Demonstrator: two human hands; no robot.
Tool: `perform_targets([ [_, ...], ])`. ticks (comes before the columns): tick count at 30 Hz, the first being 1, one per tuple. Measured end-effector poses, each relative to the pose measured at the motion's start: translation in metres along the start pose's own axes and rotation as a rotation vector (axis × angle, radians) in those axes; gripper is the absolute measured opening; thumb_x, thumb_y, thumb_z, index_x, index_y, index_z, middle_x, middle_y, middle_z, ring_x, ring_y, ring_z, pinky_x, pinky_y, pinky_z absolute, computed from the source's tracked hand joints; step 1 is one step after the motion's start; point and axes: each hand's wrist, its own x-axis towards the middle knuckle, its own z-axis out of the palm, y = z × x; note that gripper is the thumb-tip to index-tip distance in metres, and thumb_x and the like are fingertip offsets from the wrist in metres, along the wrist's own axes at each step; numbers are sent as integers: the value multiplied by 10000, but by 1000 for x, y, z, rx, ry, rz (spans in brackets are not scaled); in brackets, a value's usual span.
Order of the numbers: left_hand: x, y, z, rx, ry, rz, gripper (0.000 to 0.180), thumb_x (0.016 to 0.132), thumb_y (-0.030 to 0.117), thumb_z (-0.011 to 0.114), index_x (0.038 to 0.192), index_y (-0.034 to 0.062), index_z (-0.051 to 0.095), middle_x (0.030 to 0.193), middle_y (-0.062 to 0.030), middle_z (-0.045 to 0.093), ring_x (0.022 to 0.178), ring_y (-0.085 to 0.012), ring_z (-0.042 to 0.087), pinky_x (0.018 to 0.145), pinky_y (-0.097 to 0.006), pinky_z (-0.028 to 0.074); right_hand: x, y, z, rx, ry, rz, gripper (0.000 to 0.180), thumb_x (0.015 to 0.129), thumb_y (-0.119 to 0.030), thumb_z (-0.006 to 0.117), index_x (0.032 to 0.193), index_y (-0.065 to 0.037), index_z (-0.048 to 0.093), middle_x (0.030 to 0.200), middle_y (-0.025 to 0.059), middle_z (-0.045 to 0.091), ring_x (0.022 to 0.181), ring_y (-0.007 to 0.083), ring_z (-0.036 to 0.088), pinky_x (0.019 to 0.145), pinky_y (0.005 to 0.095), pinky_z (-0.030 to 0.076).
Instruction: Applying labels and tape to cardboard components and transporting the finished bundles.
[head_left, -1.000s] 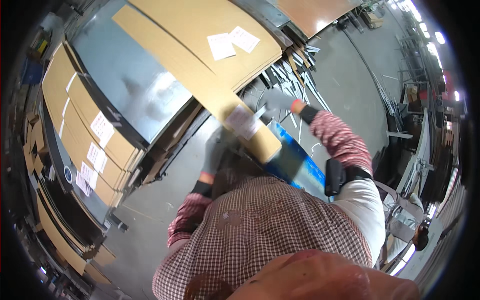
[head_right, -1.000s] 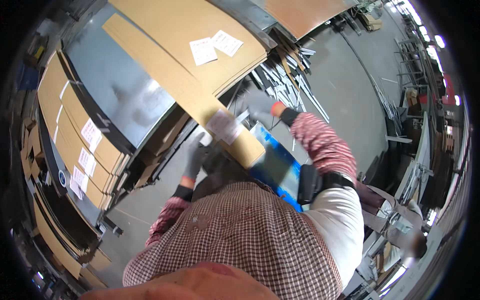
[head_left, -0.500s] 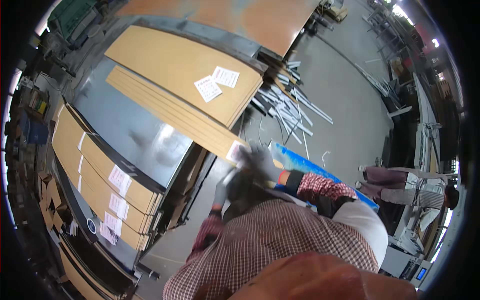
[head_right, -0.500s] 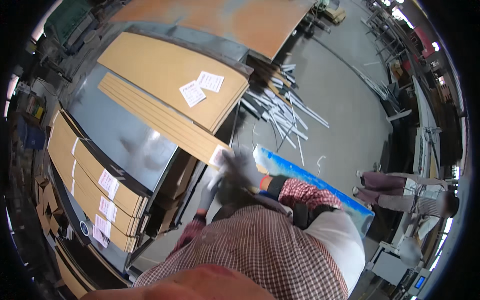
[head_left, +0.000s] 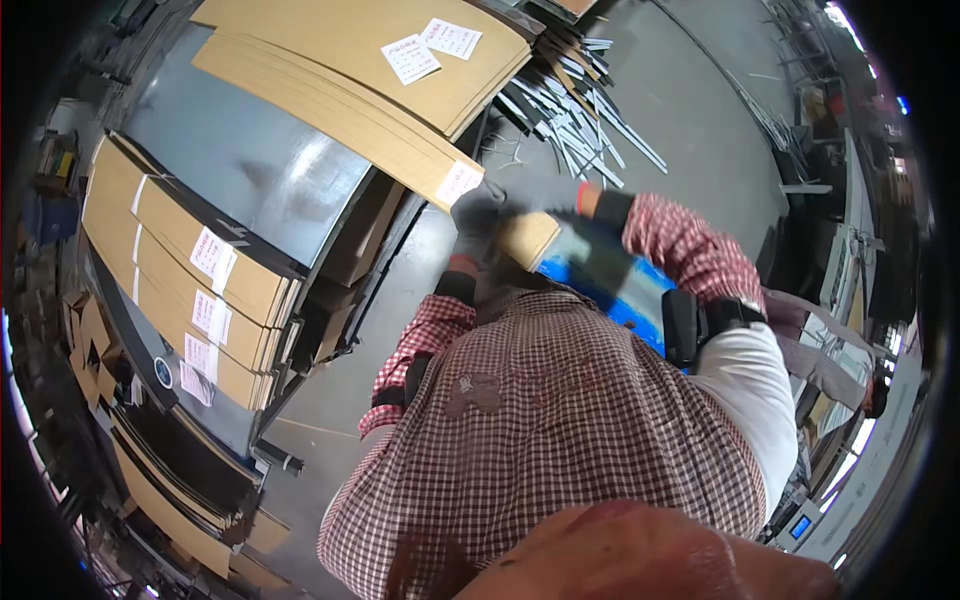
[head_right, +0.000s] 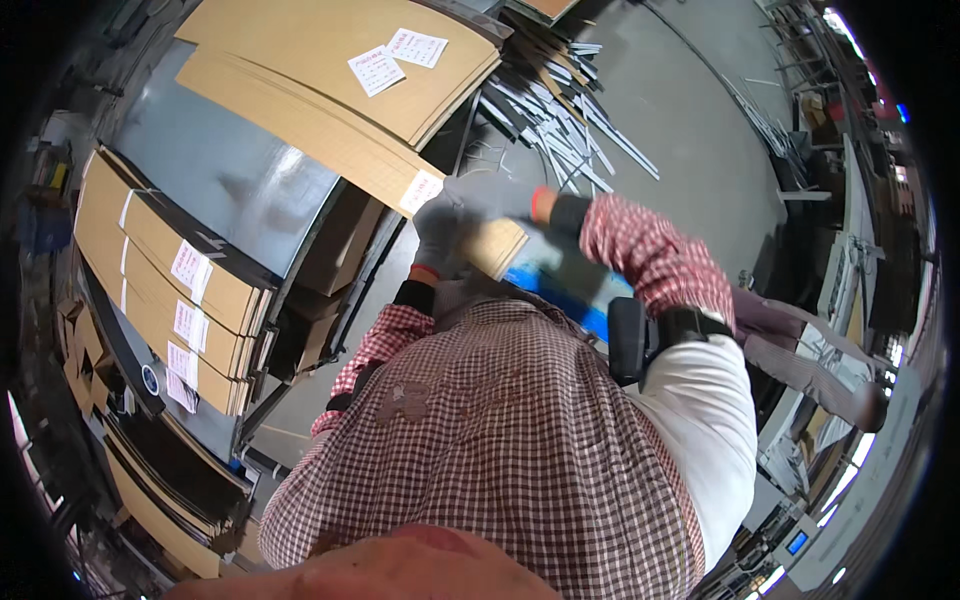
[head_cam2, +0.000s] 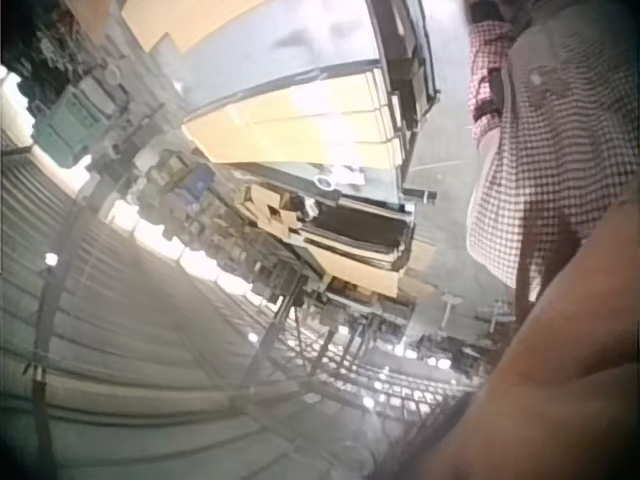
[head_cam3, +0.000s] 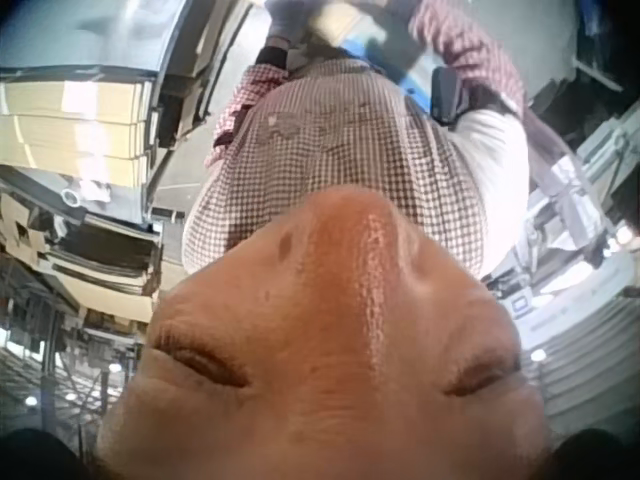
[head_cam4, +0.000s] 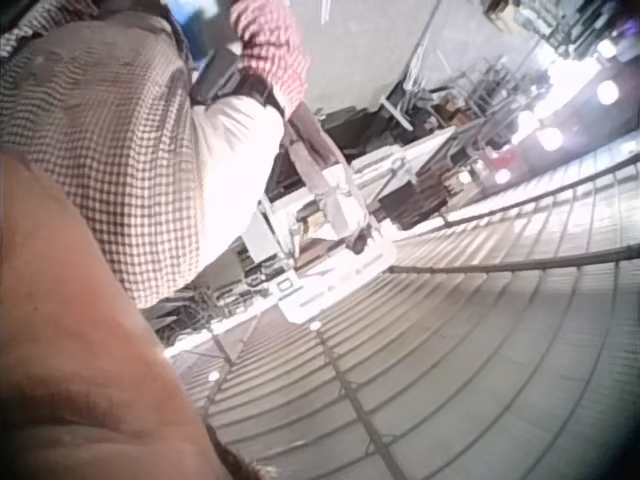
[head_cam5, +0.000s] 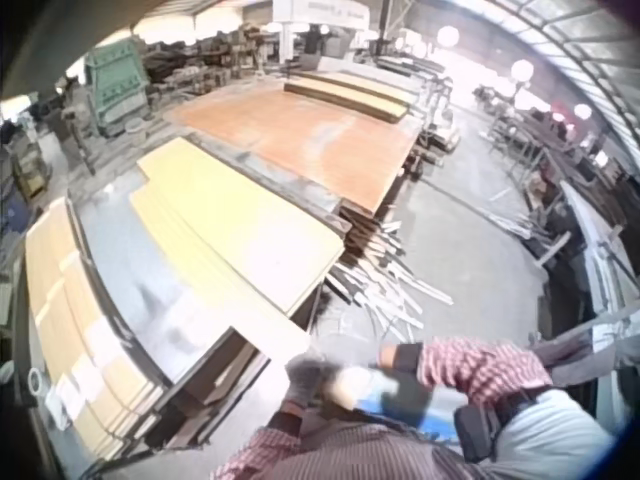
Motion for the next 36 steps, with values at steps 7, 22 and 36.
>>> perform_targets([
  [7, -3, 39, -17, 154, 274, 3, 345, 842, 301, 565, 1129, 109, 573, 665, -114, 621, 640, -305, 609, 608, -432, 477, 51, 69, -43, -479, -203, -376, 255, 774, -235, 557, 915, -50, 662, 799, 139, 660, 752, 332, 631, 628, 394, 472],
  [22, -99, 51, -2, -295, -41, -288, 697, 789, 219, 706, 1304, -44, 318, 1190, -220, 500, 1045, -297, 544, 891, -365, 457, -32, 45, -52, -170, -733, 499, 278, 612, -94, 582, 844, 51, 627, 663, 113, 630, 562, 215, 562, 526, 331, 454],
  [36, -78, 28, -43, -693, 267, -661, 472, 782, 67, 592, 1235, -40, 515, 615, -38, 549, 510, -89, 492, 420, -251, 374, 0, 81, -36, -627, -313, 81, 289, 724, -113, 658, 1009, -75, 682, 886, 72, 690, 800, 181, 643, 741, 305, 485],
])
